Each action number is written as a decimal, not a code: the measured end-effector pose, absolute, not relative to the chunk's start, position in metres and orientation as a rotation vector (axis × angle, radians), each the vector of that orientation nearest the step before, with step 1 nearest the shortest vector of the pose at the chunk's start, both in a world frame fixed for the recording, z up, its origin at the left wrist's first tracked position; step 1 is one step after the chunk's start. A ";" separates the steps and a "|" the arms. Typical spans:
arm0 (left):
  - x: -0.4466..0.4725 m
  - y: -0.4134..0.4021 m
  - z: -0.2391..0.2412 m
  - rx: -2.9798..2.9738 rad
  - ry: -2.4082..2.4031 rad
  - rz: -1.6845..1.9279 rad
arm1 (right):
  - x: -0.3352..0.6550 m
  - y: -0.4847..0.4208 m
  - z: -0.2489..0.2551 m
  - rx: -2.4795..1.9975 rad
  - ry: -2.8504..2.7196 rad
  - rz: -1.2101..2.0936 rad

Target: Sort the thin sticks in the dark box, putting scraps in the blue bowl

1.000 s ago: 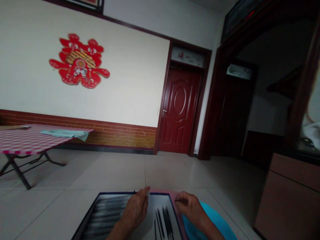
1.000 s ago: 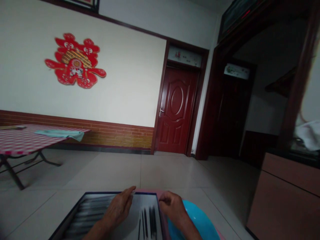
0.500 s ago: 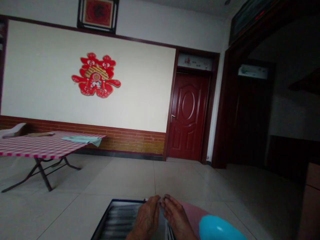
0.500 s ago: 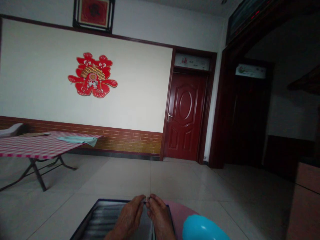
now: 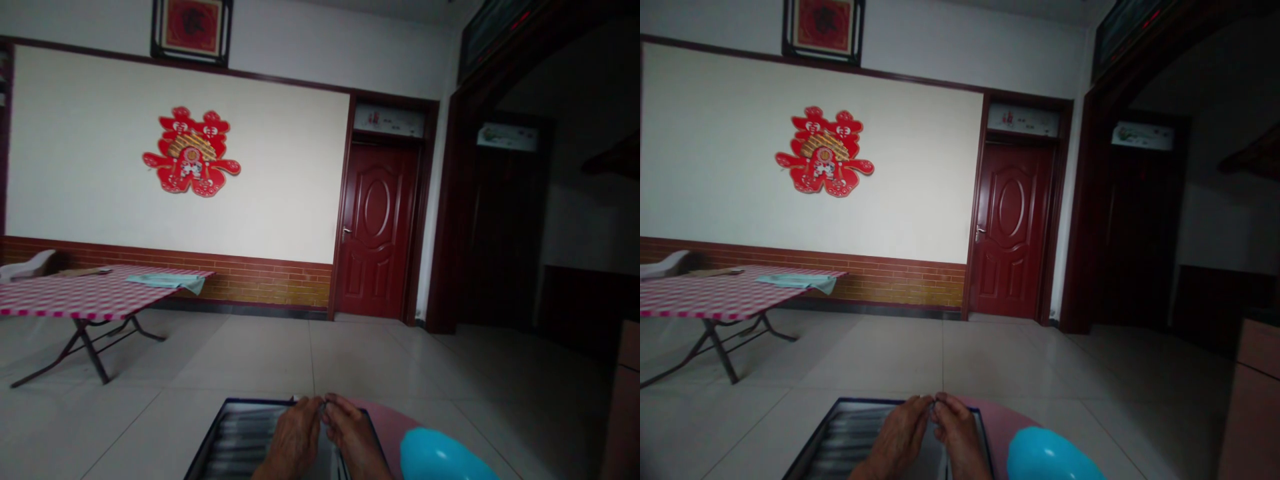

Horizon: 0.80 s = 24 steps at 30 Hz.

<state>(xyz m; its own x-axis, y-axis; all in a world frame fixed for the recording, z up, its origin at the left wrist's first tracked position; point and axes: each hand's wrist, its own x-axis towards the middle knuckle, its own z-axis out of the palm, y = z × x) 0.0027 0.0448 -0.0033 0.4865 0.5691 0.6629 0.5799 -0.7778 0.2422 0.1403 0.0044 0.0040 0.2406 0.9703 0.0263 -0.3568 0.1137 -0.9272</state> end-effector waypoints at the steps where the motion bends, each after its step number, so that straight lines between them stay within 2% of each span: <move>1: 0.002 0.044 0.000 -2.700 -1.077 -1.147 | 0.140 0.004 0.005 -1.014 -0.816 1.128; 7: -0.001 0.033 0.022 -2.665 -1.278 -0.890 | 0.138 0.001 0.013 -1.130 -0.902 1.029; 17: -0.001 0.035 0.019 -2.629 -1.240 -0.943 | 0.140 0.002 0.020 -1.262 -1.047 0.893; 24: -0.001 0.028 0.025 -2.692 -1.196 -0.839 | 0.142 -0.001 0.012 -1.377 -1.294 0.505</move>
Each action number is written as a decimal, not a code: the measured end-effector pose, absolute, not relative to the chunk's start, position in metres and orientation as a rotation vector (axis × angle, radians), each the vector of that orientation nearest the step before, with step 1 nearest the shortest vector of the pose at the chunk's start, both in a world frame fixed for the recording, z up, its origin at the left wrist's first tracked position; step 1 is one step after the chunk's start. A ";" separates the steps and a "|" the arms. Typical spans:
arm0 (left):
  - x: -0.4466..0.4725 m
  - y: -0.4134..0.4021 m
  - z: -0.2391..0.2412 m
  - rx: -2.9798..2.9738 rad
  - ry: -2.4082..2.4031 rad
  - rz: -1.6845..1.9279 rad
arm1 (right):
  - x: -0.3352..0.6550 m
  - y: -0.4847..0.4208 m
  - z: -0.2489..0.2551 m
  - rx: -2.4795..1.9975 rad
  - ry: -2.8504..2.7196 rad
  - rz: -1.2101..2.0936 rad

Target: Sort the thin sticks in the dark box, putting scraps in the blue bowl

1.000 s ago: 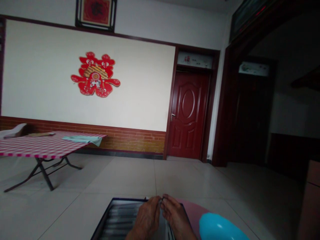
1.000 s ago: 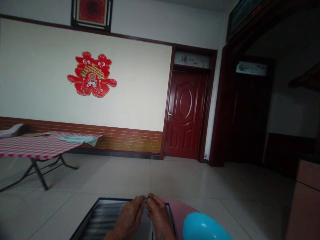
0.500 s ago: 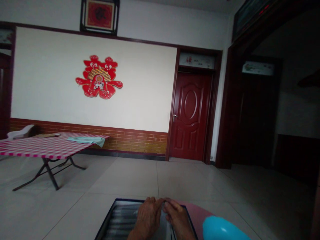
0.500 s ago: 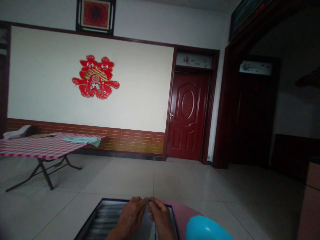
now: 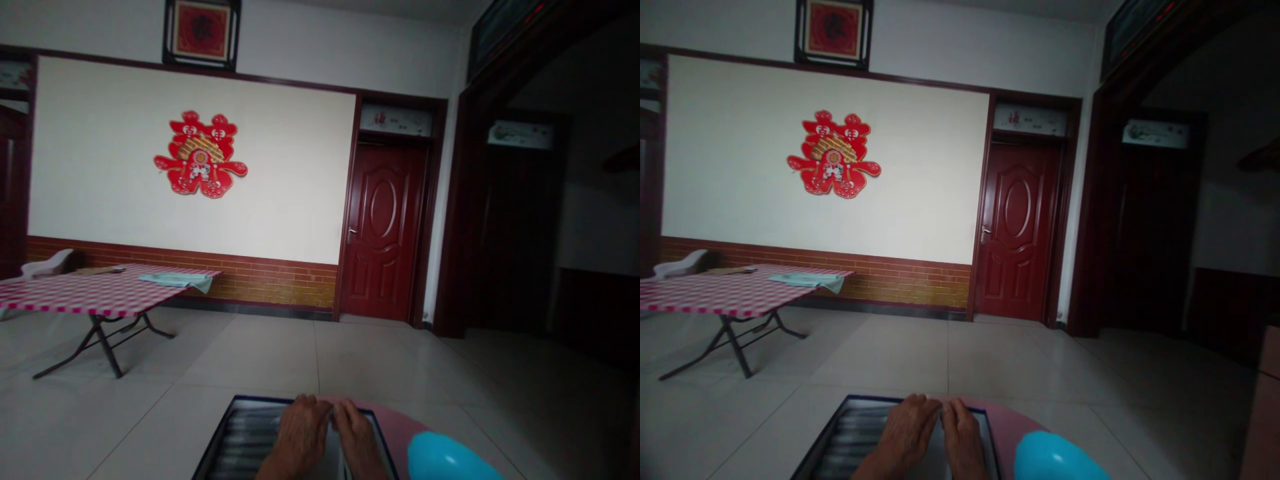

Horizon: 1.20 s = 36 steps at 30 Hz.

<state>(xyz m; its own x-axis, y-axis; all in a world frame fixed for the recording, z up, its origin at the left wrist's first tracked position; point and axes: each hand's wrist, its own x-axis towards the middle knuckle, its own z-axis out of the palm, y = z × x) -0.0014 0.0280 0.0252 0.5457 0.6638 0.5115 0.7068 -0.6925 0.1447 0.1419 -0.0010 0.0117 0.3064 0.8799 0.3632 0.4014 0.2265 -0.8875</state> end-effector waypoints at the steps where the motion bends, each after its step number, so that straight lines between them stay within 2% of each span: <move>1: -0.001 0.028 0.025 -2.700 -1.176 -0.825 | 0.143 -0.001 0.010 -1.393 -1.297 0.486; 7: 0.000 0.029 0.021 -2.705 -1.147 -0.847 | 0.148 -0.001 0.011 -1.497 -1.349 0.459; 13: -0.002 0.032 0.013 -2.595 -1.068 -1.048 | 0.142 -0.008 0.020 -1.358 -1.344 0.511; 27: -0.001 0.023 0.027 -2.729 -1.133 -0.892 | 0.146 -0.001 0.012 -1.534 -1.360 0.440; 36: -0.001 0.025 0.023 -2.715 -1.143 -0.905 | 0.143 -0.003 0.014 -1.433 -1.361 0.451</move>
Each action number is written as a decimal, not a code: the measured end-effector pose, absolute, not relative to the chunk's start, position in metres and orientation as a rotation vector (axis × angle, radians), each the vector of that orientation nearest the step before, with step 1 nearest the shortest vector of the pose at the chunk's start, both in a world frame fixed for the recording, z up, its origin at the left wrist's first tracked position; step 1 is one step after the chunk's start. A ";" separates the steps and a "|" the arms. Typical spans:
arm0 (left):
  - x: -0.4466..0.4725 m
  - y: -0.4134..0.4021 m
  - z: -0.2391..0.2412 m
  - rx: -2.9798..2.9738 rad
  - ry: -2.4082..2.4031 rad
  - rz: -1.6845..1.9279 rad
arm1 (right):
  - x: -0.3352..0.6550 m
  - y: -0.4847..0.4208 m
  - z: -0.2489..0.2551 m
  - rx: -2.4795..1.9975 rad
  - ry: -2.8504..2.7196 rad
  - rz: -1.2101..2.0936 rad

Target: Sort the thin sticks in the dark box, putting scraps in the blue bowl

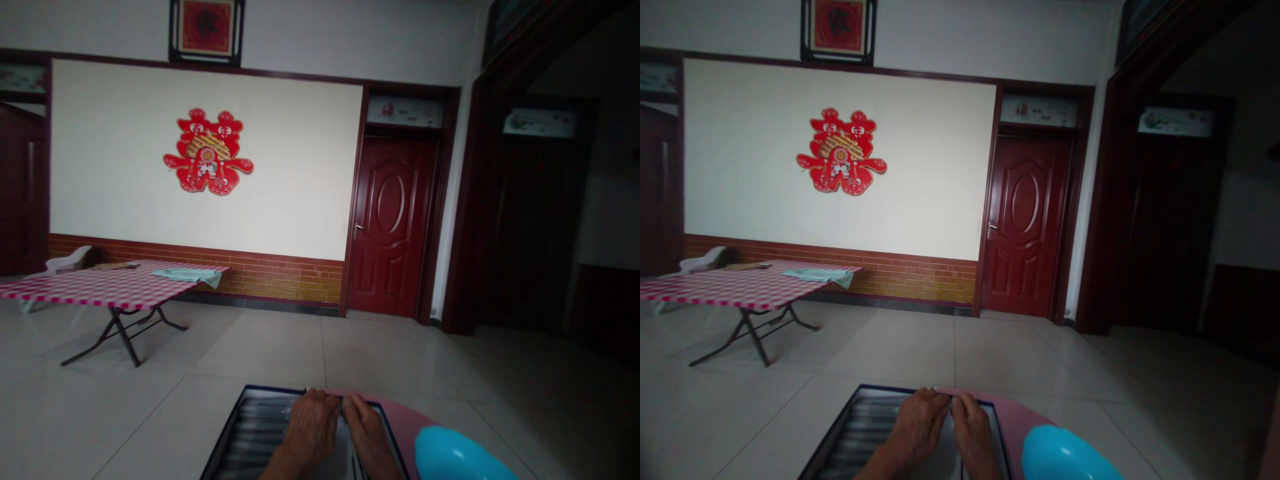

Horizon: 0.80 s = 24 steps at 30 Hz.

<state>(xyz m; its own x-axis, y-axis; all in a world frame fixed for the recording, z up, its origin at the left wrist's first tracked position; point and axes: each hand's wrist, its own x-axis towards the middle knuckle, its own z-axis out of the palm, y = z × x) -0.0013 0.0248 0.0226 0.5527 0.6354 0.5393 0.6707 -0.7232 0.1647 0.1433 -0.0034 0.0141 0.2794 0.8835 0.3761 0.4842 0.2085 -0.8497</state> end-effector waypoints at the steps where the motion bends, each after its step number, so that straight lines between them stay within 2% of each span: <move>1: -0.001 0.025 0.022 -2.724 -1.133 -0.898 | 0.143 -0.003 0.014 -1.448 -1.356 0.447; 24: -0.002 0.024 0.024 -2.770 -1.192 -0.809 | 0.147 0.000 0.005 -1.549 -1.422 0.399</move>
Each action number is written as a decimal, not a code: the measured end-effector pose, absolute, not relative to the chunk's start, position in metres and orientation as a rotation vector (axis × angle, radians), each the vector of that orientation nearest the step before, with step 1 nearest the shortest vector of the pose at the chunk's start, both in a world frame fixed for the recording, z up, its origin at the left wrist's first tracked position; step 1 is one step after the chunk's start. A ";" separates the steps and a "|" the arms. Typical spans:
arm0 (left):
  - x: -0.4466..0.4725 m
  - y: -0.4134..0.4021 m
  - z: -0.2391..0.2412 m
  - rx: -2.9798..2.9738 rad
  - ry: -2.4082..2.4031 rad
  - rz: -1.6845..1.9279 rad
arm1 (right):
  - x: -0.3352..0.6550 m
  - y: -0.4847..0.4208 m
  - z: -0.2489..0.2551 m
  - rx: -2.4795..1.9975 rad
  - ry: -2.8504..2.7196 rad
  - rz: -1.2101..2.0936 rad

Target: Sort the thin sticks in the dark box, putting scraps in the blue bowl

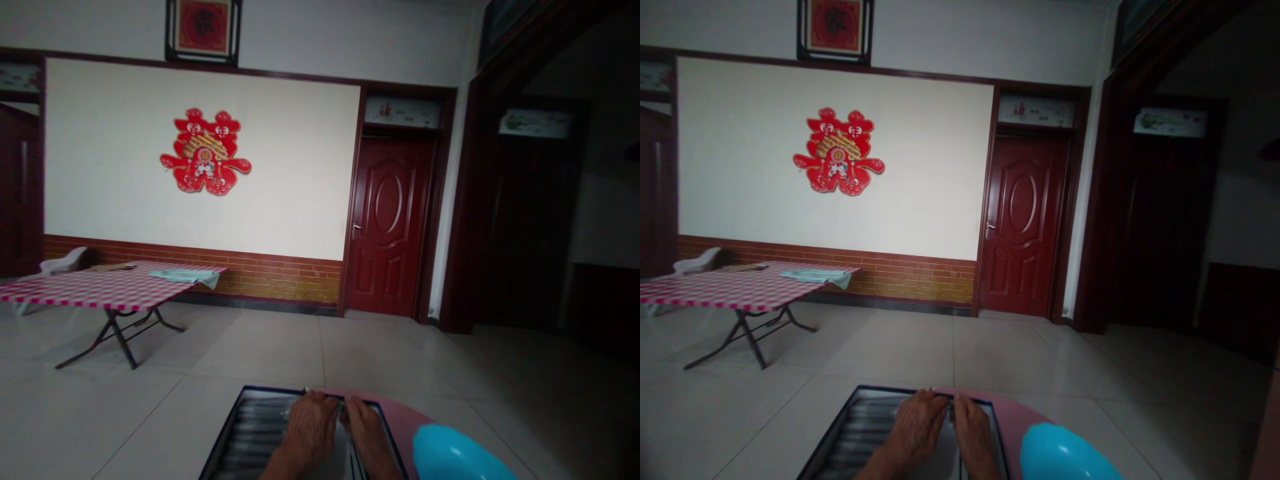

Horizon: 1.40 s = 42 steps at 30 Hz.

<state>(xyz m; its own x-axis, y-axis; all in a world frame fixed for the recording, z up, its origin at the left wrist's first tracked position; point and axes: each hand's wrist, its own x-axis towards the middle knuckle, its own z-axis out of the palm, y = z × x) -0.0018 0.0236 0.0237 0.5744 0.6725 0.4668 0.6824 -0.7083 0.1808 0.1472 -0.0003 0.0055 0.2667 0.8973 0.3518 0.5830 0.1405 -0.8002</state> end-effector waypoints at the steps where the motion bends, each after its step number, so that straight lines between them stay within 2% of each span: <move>1: -0.002 0.024 0.024 -2.770 -1.193 -0.814 | 0.147 -0.001 0.006 -1.538 -1.420 0.399; 14: 0.001 0.030 0.009 -2.729 -1.093 -0.943 | 0.144 0.002 0.004 -1.519 -1.395 0.468; 19: 0.000 0.027 0.018 -2.574 -0.980 -1.170 | 0.151 0.006 0.001 -1.471 -1.309 0.544; 23: 0.002 0.026 0.022 -2.457 -0.911 -1.353 | 0.159 0.014 -0.004 -1.419 -1.014 0.706; 27: 0.004 0.034 0.009 -2.415 -1.120 -1.432 | 0.151 0.017 -0.007 -1.311 -0.756 0.936; 36: 0.001 0.042 0.020 -2.613 -1.399 -2.052 | 0.122 0.000 0.004 -1.024 -0.974 1.362; 42: 0.005 0.045 0.020 -2.678 -1.436 -2.502 | 0.113 -0.007 0.006 -1.139 -1.251 1.354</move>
